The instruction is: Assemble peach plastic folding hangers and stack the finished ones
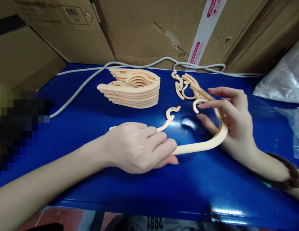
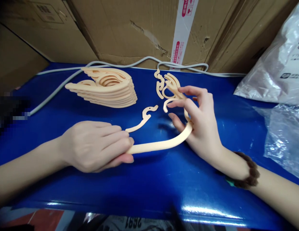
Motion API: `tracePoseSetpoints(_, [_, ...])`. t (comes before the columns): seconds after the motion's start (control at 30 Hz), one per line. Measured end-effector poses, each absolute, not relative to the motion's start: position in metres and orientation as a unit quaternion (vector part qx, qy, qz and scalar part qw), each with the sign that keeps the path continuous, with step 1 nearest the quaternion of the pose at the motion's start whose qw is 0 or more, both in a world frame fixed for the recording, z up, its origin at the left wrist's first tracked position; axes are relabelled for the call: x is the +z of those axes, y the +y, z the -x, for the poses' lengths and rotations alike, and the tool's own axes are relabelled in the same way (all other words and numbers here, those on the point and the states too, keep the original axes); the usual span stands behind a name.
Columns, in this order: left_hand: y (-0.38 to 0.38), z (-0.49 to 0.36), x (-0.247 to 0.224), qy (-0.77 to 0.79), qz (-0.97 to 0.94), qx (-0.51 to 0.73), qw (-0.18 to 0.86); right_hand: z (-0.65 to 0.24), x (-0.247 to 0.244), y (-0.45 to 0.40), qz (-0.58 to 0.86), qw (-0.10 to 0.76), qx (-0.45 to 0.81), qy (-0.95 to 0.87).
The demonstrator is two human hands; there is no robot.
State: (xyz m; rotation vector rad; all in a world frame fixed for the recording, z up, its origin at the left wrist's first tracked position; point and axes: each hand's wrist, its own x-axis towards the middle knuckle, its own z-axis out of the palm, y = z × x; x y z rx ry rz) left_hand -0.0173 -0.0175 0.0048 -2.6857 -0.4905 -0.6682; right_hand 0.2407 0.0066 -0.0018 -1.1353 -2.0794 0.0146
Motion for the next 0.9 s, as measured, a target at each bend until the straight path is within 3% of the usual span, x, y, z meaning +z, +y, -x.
tracePoseSetpoints(0.43, [-0.006, 0.022, 0.008, -0.241, 0.924, -0.221, 0.200, -0.243, -0.007, 0.011, 0.385, 0.363, 0.254, -0.810])
tracePoseSetpoints(0.77, [-0.010, 0.022, 0.015, -0.269, 0.904, -0.247, 0.224, -0.245, -0.004, 0.012, 0.358, 0.312, 0.297, -0.828])
tracePoseSetpoints(0.9, [-0.012, 0.025, 0.016, -0.205, 0.929, -0.256, 0.170, -0.244, -0.005, 0.013, 0.350, 0.301, 0.274, -0.844])
